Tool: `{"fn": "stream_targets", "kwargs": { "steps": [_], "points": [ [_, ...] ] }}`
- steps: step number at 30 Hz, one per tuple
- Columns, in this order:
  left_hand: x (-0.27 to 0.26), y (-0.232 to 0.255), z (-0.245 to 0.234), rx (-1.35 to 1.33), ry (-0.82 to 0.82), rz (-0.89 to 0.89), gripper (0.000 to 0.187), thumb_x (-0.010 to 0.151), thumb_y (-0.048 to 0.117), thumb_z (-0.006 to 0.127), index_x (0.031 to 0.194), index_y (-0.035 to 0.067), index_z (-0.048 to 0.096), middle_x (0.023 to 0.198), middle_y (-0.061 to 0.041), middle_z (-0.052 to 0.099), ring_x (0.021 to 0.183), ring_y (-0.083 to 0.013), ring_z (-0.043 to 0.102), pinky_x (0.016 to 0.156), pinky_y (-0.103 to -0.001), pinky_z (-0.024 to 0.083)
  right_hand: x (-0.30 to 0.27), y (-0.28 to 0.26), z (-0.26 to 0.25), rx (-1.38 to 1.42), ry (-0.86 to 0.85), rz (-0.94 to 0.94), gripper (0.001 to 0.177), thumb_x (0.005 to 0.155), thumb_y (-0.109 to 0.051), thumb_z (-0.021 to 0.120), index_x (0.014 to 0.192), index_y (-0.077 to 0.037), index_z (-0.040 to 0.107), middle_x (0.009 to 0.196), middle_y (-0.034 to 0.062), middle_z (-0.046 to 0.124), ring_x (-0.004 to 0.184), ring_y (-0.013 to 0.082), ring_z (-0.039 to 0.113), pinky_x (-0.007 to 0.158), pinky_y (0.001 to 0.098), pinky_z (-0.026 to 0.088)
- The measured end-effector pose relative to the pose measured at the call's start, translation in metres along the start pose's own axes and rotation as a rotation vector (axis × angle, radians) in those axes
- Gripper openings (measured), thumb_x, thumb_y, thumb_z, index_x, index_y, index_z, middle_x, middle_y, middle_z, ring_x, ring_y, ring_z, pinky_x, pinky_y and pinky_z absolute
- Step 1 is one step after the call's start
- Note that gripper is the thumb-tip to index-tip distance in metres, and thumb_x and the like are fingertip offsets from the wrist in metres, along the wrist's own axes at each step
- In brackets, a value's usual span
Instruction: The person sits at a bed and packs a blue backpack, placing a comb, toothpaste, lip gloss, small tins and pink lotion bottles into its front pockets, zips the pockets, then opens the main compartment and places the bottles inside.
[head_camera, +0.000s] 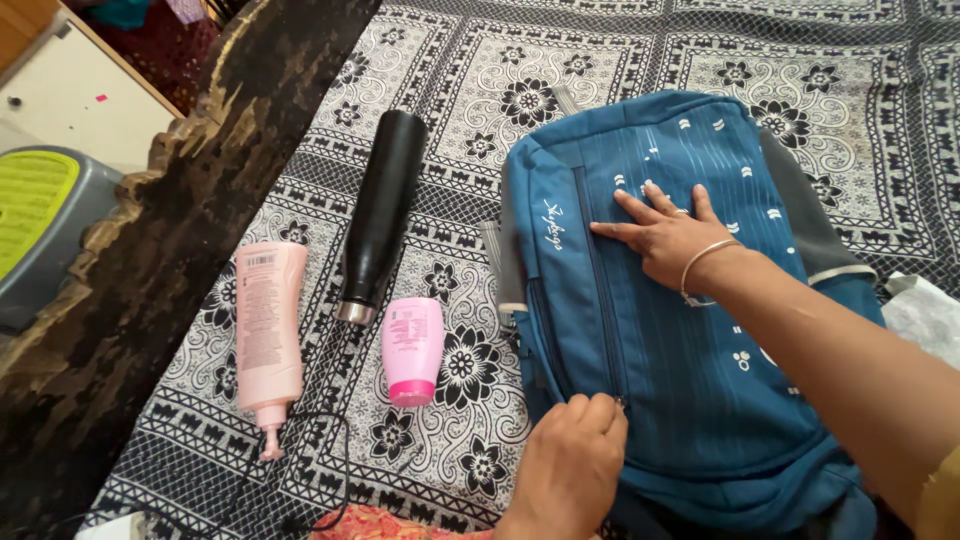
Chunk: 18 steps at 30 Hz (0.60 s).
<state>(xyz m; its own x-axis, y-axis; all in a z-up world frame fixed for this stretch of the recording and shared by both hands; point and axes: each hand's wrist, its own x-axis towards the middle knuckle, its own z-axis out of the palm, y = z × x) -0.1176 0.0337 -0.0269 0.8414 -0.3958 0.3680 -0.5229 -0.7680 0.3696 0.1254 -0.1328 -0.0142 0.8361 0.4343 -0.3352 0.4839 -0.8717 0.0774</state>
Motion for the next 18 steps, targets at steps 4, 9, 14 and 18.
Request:
{"fn": "stream_targets", "kwargs": {
  "steps": [4,9,14,18],
  "points": [
    [-0.007,0.000,0.008,-0.018,0.038,-0.091,0.020,0.089,0.009,0.062,0.106,0.002,0.069,0.091,-0.007,0.060,0.087,-0.0243,0.062,0.075,-0.036,0.051,-0.006,0.005,0.006,0.007,0.001,-0.019,0.072,0.096,-0.018,0.049,0.155,-0.053,0.029,0.172,-0.0024,0.011,0.158,0.0273,0.011,0.117,0.0712,0.015],
    [-0.003,0.005,0.007,-0.032,0.074,-0.194,0.018,0.092,0.009,0.062,0.108,0.004,0.069,0.091,-0.008,0.062,0.086,-0.0259,0.064,0.073,-0.039,0.052,-0.035,0.038,0.027,0.290,-0.005,-0.107,0.071,0.096,-0.026,0.050,0.160,-0.049,0.028,0.168,0.0020,0.013,0.157,0.0277,0.009,0.116,0.0691,0.018],
    [0.015,0.017,-0.002,-0.014,0.200,-0.183,0.029,0.088,0.015,0.068,0.113,0.000,0.067,0.100,-0.012,0.062,0.089,-0.0315,0.059,0.073,-0.043,0.048,-0.080,0.083,0.067,0.632,0.309,-0.021,0.045,0.093,-0.020,0.064,0.138,-0.028,0.062,0.150,0.0059,0.052,0.135,0.0288,0.050,0.110,0.0498,0.042],
    [0.025,0.038,0.009,-0.026,0.143,-0.134,0.021,0.086,0.017,0.071,0.103,0.005,0.066,0.099,-0.011,0.062,0.095,-0.0314,0.059,0.077,-0.044,0.047,-0.135,0.108,0.110,1.031,0.568,0.196,0.029,0.086,-0.003,0.066,0.113,-0.007,0.075,0.109,0.0093,0.073,0.098,0.0170,0.073,0.088,0.0310,0.058]
  ]
}}
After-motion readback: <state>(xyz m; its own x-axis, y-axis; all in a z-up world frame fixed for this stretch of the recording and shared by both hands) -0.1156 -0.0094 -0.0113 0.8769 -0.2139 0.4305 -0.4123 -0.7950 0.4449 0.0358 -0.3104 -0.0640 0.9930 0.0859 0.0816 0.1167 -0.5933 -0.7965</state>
